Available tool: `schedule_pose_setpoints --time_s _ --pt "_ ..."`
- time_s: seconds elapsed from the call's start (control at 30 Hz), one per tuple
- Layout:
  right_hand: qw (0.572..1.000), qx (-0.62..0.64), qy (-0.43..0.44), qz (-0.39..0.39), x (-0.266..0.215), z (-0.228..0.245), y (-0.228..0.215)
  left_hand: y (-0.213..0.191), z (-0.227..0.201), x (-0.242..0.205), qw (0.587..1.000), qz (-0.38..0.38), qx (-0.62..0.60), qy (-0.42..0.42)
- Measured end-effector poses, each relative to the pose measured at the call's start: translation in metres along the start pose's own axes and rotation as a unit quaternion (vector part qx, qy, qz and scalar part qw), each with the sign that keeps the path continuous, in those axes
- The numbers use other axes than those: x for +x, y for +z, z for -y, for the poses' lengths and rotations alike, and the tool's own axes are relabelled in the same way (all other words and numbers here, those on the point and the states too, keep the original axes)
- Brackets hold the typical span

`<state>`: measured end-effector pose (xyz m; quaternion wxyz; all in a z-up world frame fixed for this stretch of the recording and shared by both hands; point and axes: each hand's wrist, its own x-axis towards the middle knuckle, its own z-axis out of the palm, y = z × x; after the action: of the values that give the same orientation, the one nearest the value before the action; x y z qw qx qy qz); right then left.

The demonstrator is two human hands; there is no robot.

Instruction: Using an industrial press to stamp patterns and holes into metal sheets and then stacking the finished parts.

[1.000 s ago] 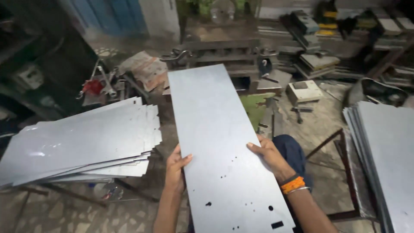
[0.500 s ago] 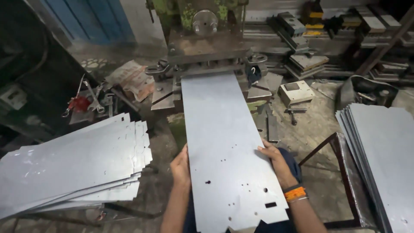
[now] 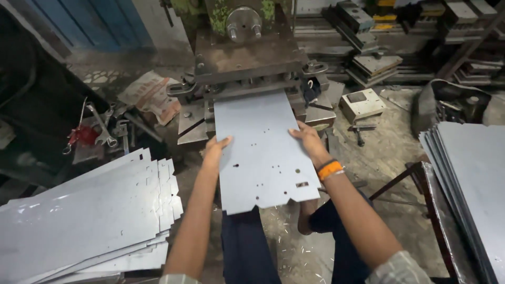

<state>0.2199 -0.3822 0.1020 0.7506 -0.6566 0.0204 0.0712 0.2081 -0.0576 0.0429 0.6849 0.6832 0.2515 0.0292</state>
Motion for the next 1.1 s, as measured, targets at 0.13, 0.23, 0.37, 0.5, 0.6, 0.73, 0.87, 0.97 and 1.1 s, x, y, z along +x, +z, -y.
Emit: schedule_pose_setpoints --time_s 0.13,0.23,0.37,0.5,0.6,0.73,0.87,0.97,1.1 --pt "1.0 -0.002 -0.01 -0.002 0.04 -0.017 -0.001 -0.007 0.02 0.064 0.996 0.031 -0.068 0.043" --pt "1.0 0.003 -0.017 -0.023 0.062 -0.045 -0.006 -0.016 0.021 0.068 0.997 0.05 -0.043 0.05" --pt "0.999 0.016 -0.027 -0.026 0.027 -0.011 0.015 -0.012 0.005 0.038 0.992 0.055 -0.109 0.042" --pt "0.998 0.015 -0.042 -0.034 0.035 -0.023 0.003 -0.006 0.016 0.052 0.987 0.066 -0.14 0.049" --pt "0.999 0.014 -0.029 -0.039 0.046 -0.032 -0.013 0.005 0.013 0.052 0.989 0.068 -0.125 0.041" --pt "0.999 0.018 -0.027 -0.037 0.029 -0.008 0.003 0.001 0.023 0.065 0.991 0.072 -0.112 0.03" --pt "0.999 -0.005 -0.02 -0.032 0.049 -0.027 -0.01 0.003 0.028 0.07 0.992 0.064 -0.105 0.033" --pt "0.999 -0.024 -0.013 -0.026 0.062 -0.035 -0.018 0.008 0.035 0.084 0.989 0.058 -0.129 0.043" --pt "0.998 -0.041 -0.005 -0.046 0.055 -0.03 -0.016 0.006 0.059 0.113 0.993 0.056 -0.101 0.033"
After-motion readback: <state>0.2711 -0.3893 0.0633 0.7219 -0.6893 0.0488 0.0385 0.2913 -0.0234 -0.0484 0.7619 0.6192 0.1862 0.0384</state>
